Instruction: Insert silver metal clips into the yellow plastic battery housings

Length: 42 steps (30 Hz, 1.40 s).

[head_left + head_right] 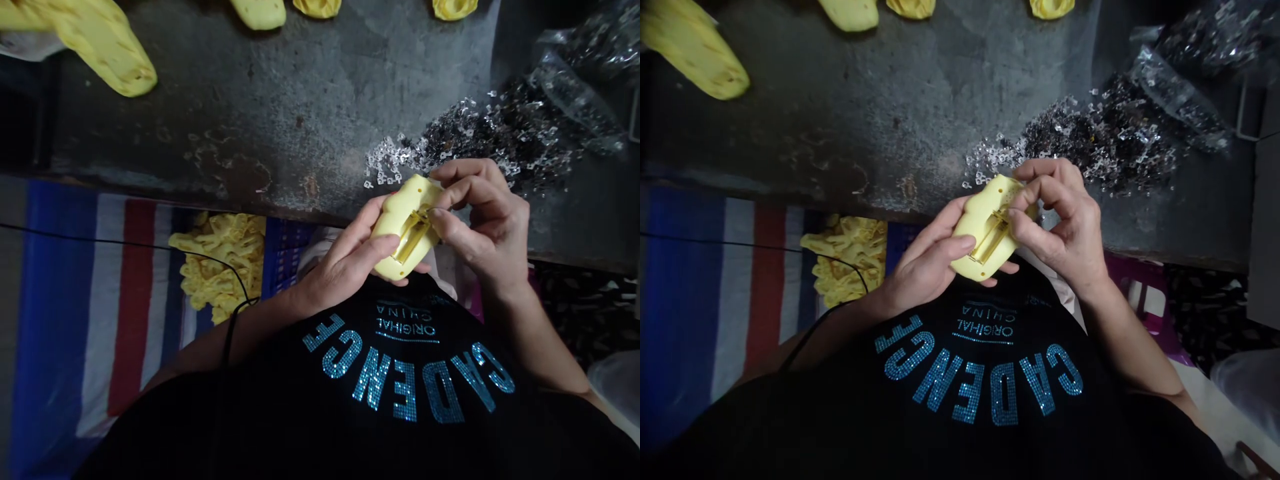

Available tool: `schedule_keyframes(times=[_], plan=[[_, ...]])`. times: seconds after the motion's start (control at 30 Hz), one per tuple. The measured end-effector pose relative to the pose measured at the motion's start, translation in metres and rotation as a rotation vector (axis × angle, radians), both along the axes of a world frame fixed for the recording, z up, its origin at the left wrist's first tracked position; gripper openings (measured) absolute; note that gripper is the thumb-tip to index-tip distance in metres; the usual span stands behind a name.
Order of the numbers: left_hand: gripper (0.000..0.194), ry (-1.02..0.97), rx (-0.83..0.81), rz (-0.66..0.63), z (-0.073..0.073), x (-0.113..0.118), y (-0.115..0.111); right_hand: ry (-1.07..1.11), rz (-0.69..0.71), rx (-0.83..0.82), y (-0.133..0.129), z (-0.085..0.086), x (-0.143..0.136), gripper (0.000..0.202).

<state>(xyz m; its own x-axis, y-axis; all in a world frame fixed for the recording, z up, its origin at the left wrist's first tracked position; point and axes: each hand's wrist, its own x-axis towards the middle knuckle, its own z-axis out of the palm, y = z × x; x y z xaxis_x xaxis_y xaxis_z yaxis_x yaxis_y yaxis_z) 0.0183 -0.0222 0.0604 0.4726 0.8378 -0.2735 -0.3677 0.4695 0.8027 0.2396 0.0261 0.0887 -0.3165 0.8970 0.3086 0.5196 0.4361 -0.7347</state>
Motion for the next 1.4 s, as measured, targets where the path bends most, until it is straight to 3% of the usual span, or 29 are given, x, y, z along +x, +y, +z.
schedule_keyframes(times=[0.13,0.4,0.7,0.87,1.03,1.4], plan=[[0.061,0.011,-0.001,0.004,0.002,0.002,-0.001,0.025,0.003,-0.011,0.0,0.003,-0.003,0.011],[0.062,0.039,0.049,0.02,0.001,0.004,-0.004,-0.253,-0.003,0.041,-0.003,0.007,-0.004,0.016],[0.062,0.124,0.07,0.027,0.008,0.008,-0.002,-0.268,-0.027,0.094,-0.007,0.003,-0.003,0.006],[0.062,0.1,0.033,0.038,0.0,0.009,-0.001,-0.233,-0.026,0.093,-0.009,0.005,-0.001,0.006],[0.061,0.0,0.003,0.018,-0.008,0.008,0.002,-0.181,-0.011,0.205,-0.014,0.006,0.008,0.014],[0.056,-0.015,-0.052,0.028,-0.002,0.009,0.002,-0.463,0.025,0.478,-0.019,-0.01,0.02,0.03]])
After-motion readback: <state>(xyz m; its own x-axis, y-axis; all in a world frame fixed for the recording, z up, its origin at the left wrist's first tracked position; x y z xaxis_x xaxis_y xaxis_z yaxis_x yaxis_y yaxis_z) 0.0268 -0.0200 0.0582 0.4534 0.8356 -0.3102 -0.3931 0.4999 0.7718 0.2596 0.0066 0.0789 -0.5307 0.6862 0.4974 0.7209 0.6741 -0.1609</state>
